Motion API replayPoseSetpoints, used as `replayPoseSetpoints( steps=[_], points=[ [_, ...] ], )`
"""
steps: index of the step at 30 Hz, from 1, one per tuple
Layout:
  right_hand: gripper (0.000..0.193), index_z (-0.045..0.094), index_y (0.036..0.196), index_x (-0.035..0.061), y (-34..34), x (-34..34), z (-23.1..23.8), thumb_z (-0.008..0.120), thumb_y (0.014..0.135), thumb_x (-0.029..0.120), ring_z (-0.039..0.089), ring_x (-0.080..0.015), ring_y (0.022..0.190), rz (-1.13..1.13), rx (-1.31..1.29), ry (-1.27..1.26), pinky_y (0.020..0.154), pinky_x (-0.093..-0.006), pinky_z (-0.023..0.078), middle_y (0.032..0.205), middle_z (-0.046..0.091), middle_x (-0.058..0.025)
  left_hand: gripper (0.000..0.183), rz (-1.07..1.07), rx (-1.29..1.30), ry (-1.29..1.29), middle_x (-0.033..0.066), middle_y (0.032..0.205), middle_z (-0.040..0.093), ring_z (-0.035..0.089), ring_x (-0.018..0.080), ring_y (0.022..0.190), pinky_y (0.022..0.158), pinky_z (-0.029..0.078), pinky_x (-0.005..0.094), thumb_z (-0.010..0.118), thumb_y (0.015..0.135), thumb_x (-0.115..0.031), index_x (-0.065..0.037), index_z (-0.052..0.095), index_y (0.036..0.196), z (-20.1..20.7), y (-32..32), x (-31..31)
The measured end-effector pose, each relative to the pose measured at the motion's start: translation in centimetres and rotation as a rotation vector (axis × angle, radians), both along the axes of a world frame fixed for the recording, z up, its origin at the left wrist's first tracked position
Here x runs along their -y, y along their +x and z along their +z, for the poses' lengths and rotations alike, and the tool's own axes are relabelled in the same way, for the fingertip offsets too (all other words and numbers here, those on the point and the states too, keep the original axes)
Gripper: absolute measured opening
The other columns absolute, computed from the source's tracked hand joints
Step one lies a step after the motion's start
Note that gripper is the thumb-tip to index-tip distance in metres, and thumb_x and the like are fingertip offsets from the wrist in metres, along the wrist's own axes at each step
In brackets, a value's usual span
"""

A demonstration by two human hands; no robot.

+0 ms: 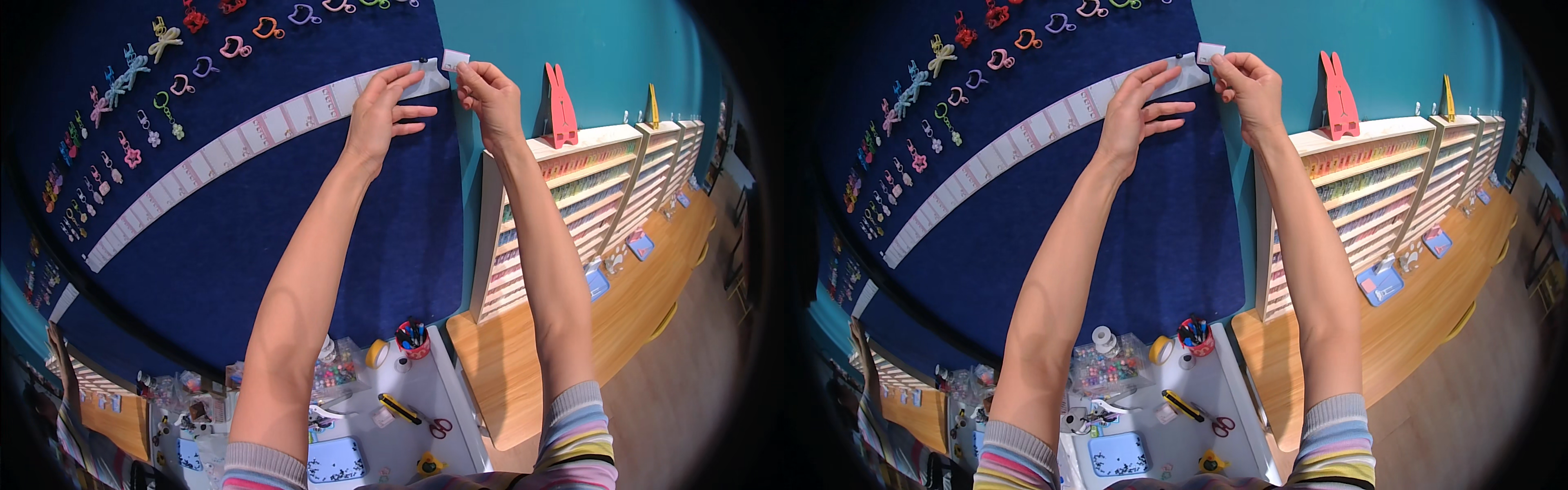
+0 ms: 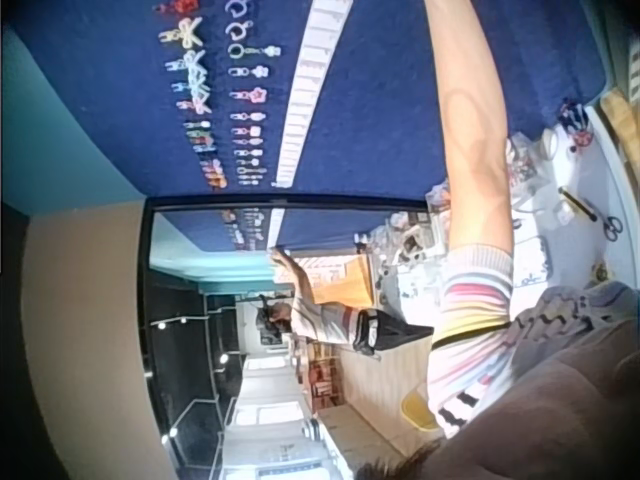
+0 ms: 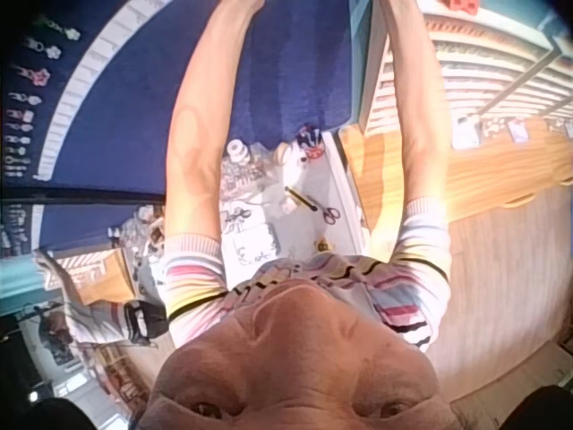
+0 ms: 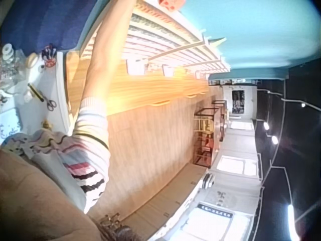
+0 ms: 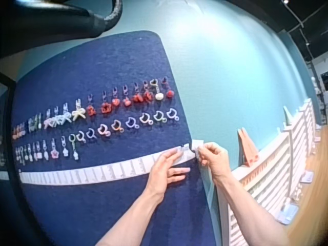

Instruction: The person assembles small keychains by attaching black plastic clips to a long strip of white paper with pink markings. They repeatedly pick up clips from a tray, attach them to the strip, and adjust the strip's position on a blue surface.

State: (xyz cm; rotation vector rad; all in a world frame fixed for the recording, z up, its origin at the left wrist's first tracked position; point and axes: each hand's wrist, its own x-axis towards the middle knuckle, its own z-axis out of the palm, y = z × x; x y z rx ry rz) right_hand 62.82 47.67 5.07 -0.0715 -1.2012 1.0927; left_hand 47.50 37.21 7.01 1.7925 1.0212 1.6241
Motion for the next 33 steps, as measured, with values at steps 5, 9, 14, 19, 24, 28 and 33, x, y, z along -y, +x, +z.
replayPoseSetpoints(
  steps=[5,9,14,19,24,28,33],
  points=[
    [0.019,0.066,0.086,0.0031,-0.3,-0.4,1.0,0.072,0.088,0.021,0.050,-0.0047,0.055,-0.037,0.135,0.040,0.048,-0.0184,0.034,0.069,0.058,0.0009,0.047,-0.013,0.006,0.011,0.0132,0.139,0.052,0.068,0.0266,0.103,0.083,0.056,0.0339,0.038,0.101,-0.031,-0.004,0.041,0.140,-0.1,-0.1,-0.1],
    [0.021,0.066,0.083,0.0038,-0.4,-0.5,1.5,0.072,0.088,0.023,0.047,-0.0043,0.053,-0.104,0.215,0.020,0.047,-0.0192,0.032,0.065,0.056,0.0021,0.047,-0.009,0.000,0.014,0.0137,0.139,0.052,0.068,0.0265,0.103,0.083,0.057,0.0339,0.040,0.101,-0.029,-0.003,0.041,0.140,-0.2,-0.2,-0.3],
    [0.024,0.066,0.081,0.0011,-0.8,-0.3,1.8,0.075,0.084,0.023,0.050,-0.0055,0.052,-0.181,0.240,0.013,0.047,-0.0191,0.036,0.064,0.059,-0.0004,0.047,-0.005,-0.013,0.028,0.0140,0.139,0.052,0.068,0.0267,0.103,0.082,0.057,0.0337,0.040,0.101,-0.028,-0.003,0.040,0.140,-0.4,-0.3,-0.3],
    [0.029,0.066,0.080,-0.0016,-1.5,-0.5,1.9,0.078,0.080,0.025,0.053,-0.0072,0.052,-0.298,0.228,-0.007,0.047,-0.0211,0.041,0.064,0.062,-0.0030,0.047,-0.003,-0.011,0.032,0.0144,0.139,0.052,0.068,0.0269,0.103,0.083,0.057,0.0336,0.040,0.101,-0.027,-0.002,0.040,0.141,-0.3,-0.2,-0.4],
    [0.037,0.066,0.084,-0.0038,-1.8,-0.3,1.9,0.081,0.075,0.029,0.057,-0.0095,0.054,-0.401,0.277,-0.068,0.049,-0.0235,0.045,0.068,0.064,-0.0055,0.047,-0.005,-0.012,0.029,0.0148,0.139,0.052,0.068,0.0273,0.104,0.083,0.057,0.0341,0.040,0.100,-0.025,-0.002,0.039,0.141,-0.3,-0.2,-0.3],
    [0.042,0.063,0.091,-0.0016,-2.0,-0.1,2.1,0.084,0.074,0.031,0.050,-0.0061,0.051,-0.508,0.267,-0.145,0.045,-0.0199,0.037,0.069,0.059,-0.0024,0.048,-0.025,-0.014,0.051,0.0150,0.140,0.051,0.067,0.0278,0.105,0.084,0.057,0.0346,0.041,0.099,-0.023,-0.002,0.039,0.141,-0.3,-0.3,-0.3],
    [0.050,0.064,0.096,-0.0007,-2.2,-0.4,2.3,0.080,0.071,0.040,0.067,-0.0219,0.075,-0.759,0.387,-0.121,0.068,-0.0351,0.053,0.081,0.069,-0.0105,0.048,-0.032,-0.014,0.070,0.0138,0.141,0.050,0.067,0.0263,0.106,0.084,0.055,0.0336,0.041,0.098,-0.021,-0.004,0.038,0.143,-0.9,-0.2,-0.8]
  ],
)
